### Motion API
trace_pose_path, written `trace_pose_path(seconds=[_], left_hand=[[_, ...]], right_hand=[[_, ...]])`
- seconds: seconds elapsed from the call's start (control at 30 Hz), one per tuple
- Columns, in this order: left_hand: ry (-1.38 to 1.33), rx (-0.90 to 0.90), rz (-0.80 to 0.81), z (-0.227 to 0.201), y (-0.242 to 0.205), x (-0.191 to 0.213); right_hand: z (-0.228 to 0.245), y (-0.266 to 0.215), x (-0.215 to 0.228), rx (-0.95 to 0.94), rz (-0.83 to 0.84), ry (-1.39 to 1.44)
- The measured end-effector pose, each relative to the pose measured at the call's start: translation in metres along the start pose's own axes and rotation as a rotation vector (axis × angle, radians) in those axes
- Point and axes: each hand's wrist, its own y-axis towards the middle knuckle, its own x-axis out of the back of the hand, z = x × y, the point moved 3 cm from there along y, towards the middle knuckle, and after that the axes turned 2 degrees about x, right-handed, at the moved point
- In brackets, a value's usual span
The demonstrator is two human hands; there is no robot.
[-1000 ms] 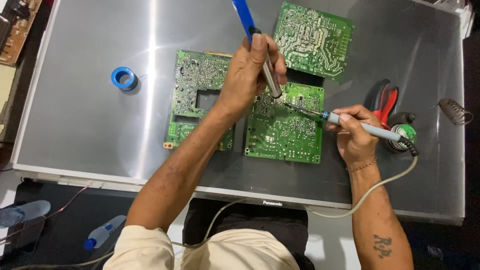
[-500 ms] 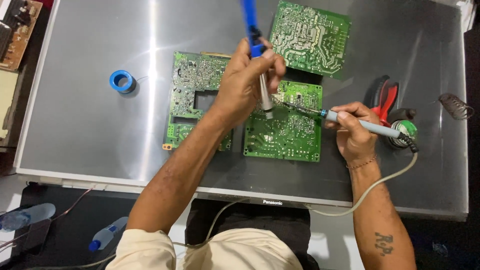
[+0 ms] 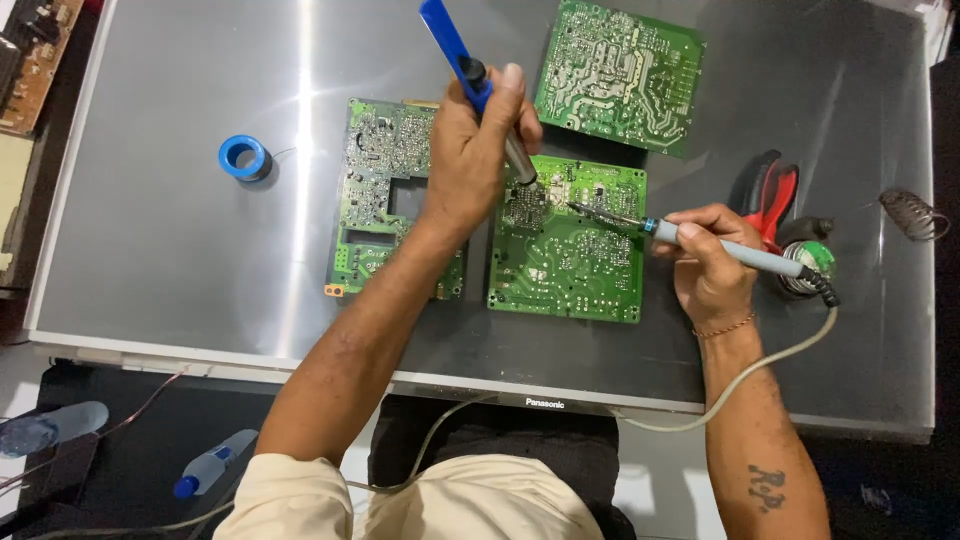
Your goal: The person uses a soldering iron and a desoldering pump to work on several green circuit boards placed on a metal table. They repeatedly apply the soldering iron to specific points on the boards while using the pump to remove solder.
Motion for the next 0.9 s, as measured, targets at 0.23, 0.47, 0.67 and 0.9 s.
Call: trace_pose_path(seconds=[0.23, 0.47, 0.67, 0.9], left_hand=[[0.033, 0.046, 0.096, 0.016, -0.003, -0.005], [0.187, 0.026, 0.155, 0.003, -0.010, -0.014], [0.176, 0.024, 0.148, 0.000, -0.011, -0.015], [0.164, 0.040, 0.164, -0.003, -0.014, -0.017]], right_hand=[[0.000, 0.000, 0.001, 0.000, -0.001, 0.010], [0.001, 0.000, -0.002, -0.010, -0.013, 0.037], [-0.002, 0.000, 0.002, -0.006, -0.016, 0.007], [0.000, 0.000, 0.001, 0.015, -0.002, 0.029]])
